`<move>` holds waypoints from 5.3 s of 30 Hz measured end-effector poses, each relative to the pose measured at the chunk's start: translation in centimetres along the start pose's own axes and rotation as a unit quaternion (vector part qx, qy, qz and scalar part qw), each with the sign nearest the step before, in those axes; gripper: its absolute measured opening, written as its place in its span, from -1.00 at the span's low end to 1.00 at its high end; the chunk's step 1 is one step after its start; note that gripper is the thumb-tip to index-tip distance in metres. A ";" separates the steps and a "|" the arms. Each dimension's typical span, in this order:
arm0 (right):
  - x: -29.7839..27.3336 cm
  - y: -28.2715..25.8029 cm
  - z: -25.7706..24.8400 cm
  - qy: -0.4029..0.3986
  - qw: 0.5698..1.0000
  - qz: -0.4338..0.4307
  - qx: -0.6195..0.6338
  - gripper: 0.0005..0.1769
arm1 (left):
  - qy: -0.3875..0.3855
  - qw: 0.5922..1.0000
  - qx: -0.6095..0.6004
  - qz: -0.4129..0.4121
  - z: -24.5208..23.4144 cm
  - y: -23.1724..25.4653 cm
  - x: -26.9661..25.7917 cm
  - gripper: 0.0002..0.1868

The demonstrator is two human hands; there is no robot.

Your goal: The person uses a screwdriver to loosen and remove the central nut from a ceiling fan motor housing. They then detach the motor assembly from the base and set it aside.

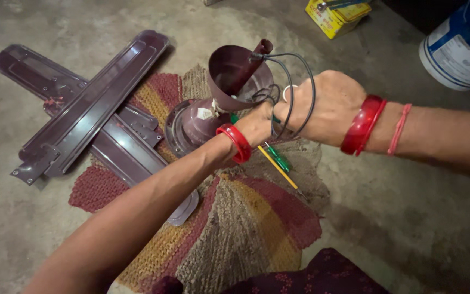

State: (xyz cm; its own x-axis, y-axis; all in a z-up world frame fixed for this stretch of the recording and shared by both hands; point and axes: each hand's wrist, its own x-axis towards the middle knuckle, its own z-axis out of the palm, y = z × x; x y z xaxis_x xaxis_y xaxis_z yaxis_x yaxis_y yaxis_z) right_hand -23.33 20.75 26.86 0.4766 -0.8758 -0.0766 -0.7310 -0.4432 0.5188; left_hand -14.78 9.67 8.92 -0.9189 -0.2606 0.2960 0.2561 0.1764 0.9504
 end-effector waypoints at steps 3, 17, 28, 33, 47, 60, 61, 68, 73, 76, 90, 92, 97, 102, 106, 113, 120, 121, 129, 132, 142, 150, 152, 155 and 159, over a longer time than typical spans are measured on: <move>0.9 -0.7 -0.7 -0.122 0.978 0.137 0.094 -0.85 | -0.015 0.995 -0.092 -0.018 0.2 -0.6 -0.1 -0.76; 5.3 -0.5 -2.4 -0.188 0.909 0.320 0.192 -0.58 | 0.137 0.979 0.140 0.051 -0.2 -2.5 -2.7 -0.70; 2.8 -0.9 -2.0 0.023 0.987 -0.127 -0.092 -0.80 | 0.086 0.992 0.089 -0.011 -1.9 -2.3 -2.6 -0.68; 2.9 -1.0 -2.2 -0.035 0.981 -0.164 -0.101 -0.85 | 0.015 0.968 0.193 -0.161 -5.7 -2.6 -10.4 -0.53; 4.7 -1.4 -1.4 -0.104 0.964 -0.226 -0.092 -0.73 | 0.036 0.939 0.290 -0.179 -17.4 -8.3 -10.3 0.47; 3.1 -3.1 -1.3 -0.025 0.988 -0.139 0.057 -0.77 | 0.001 0.871 0.389 -0.300 -17.1 -11.8 -9.3 0.69; 3.1 -3.0 -1.3 -0.016 0.987 -0.156 0.042 -0.78 | 0.017 0.877 0.348 -0.332 -17.1 -12.4 -9.2 0.70; 3.0 -3.3 -1.2 0.022 0.988 -0.149 0.021 -0.83 | 0.119 0.847 0.388 -0.343 -14.6 -16.5 -9.3 0.50; 2.8 -3.9 -0.8 0.020 0.988 -0.154 -0.005 -0.84 | 0.138 0.830 0.390 -0.374 -14.7 -16.3 -9.5 0.48; 2.8 -4.5 -0.7 -0.040 0.989 -0.145 -0.011 -0.85 | 0.160 0.808 0.396 -0.407 -14.2 -15.9 -9.9 0.41; 1.6 -4.5 0.1 -0.056 0.996 -0.065 0.023 -0.91 | 0.218 0.814 0.360 -0.401 -13.6 -16.4 -10.5 0.42; 0.8 -3.9 0.0 -0.027 0.998 -0.039 0.030 -0.84 | 0.236 0.815 0.357 -0.391 -13.3 -16.6 -10.7 0.41; -0.8 -4.3 -0.5 -0.233 0.951 0.166 0.117 -0.61 | 0.299 0.810 0.338 -0.375 -12.0 -17.1 -12.1 0.38; -0.1 -4.2 -0.8 -0.293 0.913 0.237 0.154 -0.53 | 0.299 0.804 0.343 -0.383 -11.8 -16.3 -11.8 0.38; 0.8 -3.6 -1.5 -0.218 0.924 0.253 0.185 -0.62 | 0.305 0.806 0.313 -0.398 -11.2 -14.8 -11.9 0.46; 1.8 -2.3 -0.1 -0.309 0.874 0.315 0.203 -0.47 | 0.306 0.802 0.282 -0.428 -10.9 -13.1 -11.5 0.52; -1.2 1.8 6.9 -0.356 0.711 0.460 0.396 -0.31 | 0.336 0.785 0.306 -0.421 -10.1 -13.8 -12.1 0.45; -1.4 2.2 7.4 -0.346 0.716 0.448 0.409 -0.33 | 0.341 0.779 0.310 -0.425 -10.0 -13.7 -12.1 0.42; 0.5 1.5 5.2 0.072 0.924 0.275 0.255 -0.62 | 0.416 0.714 0.279 -0.490 -7.4 -14.0 -12.4 0.38; 2.1 0.9 4.0 0.176 0.921 0.278 0.207 -0.68 | 0.450 0.671 0.288 -0.515 -7.0 -15.3 -12.3 0.36; 1.4 0.2 4.1 0.337 0.851 0.253 0.315 -0.68 | 0.461 0.660 0.249 -0.538 -8.5 -17.8 -12.8 0.47; 0.1 -0.1 1.9 0.280 0.909 0.130 0.279 -0.60 | 0.465 0.667 0.244 -0.529 -8.2 -16.7 -13.0 0.53; -0.4 0.4 1.0 0.189 0.951 0.127 0.208 -0.53 | 0.462 0.671 0.238 -0.529 -8.4 -16.4 -12.7 0.54; -1.0 1.0 0.3 0.069 0.974 0.121 0.178 -0.53 | 0.456 0.681 0.231 -0.524 -8.1 -16.3 -13.1 0.55; -1.6 1.4 0.3 0.029 0.983 0.093 0.153 -0.68 | 0.447 0.673 0.236 -0.540 -8.1 -16.2 -12.8 0.49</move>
State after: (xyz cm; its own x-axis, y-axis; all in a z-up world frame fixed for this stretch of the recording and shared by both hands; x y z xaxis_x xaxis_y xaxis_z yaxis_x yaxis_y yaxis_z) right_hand -25.25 21.45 27.49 0.3419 -0.9385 0.0490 -0.9166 -0.3216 0.2374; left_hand -4.73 2.41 -9.50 0.1086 -0.9090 -0.4023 -0.7343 -0.3462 0.5840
